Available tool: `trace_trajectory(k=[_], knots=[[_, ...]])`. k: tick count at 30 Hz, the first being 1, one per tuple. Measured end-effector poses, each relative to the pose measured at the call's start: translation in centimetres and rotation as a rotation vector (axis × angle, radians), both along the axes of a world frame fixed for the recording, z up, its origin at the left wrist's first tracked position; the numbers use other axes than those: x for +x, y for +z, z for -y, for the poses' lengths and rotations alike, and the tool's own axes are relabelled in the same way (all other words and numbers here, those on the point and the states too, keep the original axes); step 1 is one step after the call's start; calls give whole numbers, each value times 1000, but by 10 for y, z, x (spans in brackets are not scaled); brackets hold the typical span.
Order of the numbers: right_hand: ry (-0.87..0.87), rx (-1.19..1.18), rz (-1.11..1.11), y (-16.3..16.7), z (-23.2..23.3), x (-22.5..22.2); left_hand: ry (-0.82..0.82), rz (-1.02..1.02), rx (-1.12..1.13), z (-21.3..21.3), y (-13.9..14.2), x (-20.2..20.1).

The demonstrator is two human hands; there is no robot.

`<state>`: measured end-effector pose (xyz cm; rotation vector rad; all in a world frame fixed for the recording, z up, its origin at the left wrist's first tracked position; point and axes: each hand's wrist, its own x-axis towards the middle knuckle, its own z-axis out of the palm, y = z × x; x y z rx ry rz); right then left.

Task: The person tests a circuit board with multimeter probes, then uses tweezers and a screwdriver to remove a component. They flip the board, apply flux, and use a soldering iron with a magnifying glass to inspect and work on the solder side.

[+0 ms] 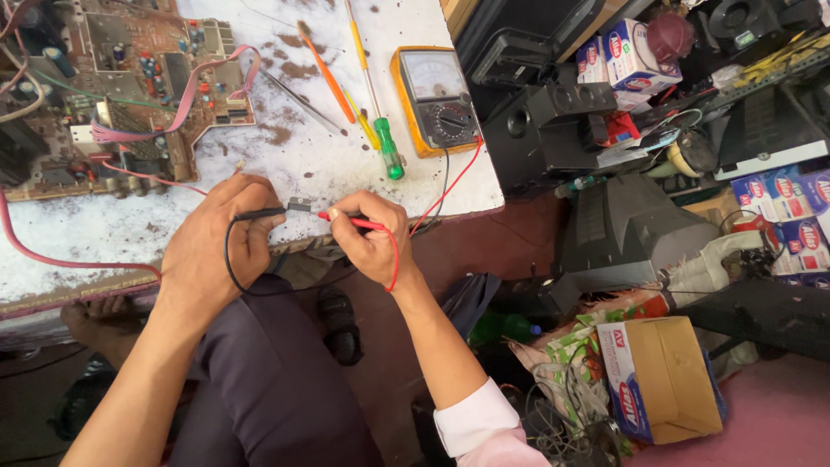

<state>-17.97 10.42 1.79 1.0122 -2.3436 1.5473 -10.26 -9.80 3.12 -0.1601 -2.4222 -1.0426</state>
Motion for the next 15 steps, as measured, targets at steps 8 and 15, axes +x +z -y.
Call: trace_trajectory(k=[8,15], knots=[[31,-22,-72,-18,-7,-5,-69,-100,-30,6,-10,-5],[102,-345,446,-8,-44,-10,-47,-8,118,8,-17,3]])
